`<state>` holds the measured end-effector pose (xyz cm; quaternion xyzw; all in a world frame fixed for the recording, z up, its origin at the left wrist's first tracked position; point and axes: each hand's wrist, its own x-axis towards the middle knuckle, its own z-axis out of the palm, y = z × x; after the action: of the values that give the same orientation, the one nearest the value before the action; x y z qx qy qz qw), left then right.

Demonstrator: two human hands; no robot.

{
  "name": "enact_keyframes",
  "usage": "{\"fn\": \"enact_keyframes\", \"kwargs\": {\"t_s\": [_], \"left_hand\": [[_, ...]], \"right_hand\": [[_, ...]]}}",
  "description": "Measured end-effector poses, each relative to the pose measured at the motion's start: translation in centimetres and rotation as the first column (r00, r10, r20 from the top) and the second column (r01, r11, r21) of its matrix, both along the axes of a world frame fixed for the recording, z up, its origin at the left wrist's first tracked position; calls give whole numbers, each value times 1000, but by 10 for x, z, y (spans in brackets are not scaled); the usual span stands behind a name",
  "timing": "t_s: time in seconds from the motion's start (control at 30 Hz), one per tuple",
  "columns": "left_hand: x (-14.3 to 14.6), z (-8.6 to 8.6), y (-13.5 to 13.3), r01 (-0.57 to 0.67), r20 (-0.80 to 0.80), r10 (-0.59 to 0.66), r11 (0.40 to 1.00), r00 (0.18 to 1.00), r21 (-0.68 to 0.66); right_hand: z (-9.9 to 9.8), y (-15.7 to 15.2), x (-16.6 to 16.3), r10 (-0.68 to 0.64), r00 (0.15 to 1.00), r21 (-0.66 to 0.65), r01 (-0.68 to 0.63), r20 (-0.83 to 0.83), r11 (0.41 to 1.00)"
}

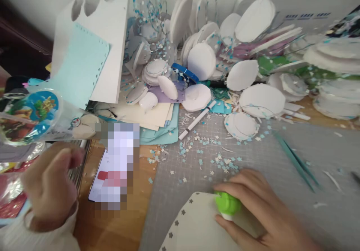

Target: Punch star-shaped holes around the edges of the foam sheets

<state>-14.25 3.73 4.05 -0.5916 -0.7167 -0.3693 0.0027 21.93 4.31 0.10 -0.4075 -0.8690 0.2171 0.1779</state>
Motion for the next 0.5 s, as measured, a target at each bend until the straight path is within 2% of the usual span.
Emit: {"fn": "enact_keyframes", "kwargs": {"t_s": [0.07,0.17,0.33,0.5], "left_hand": [[7,1,3,-6,-85,-6,991,996,-137],[17,-1,2,-51,-205,-16,946,979,-320],[32,-9,5,-235,-469,27,890,883,-391],[46,-5,12,-341,-551,16,801,834,-493]], "right_hand": [[2,2,-3,7,999,-17,-8,-44,1000],[6,4,-6,22,994,-39,-26,-104,999],[7,4,-9,22,986,-36,-28,-165,999],[4,2,-10,15,976,-10,-18,-217,1000]]}}
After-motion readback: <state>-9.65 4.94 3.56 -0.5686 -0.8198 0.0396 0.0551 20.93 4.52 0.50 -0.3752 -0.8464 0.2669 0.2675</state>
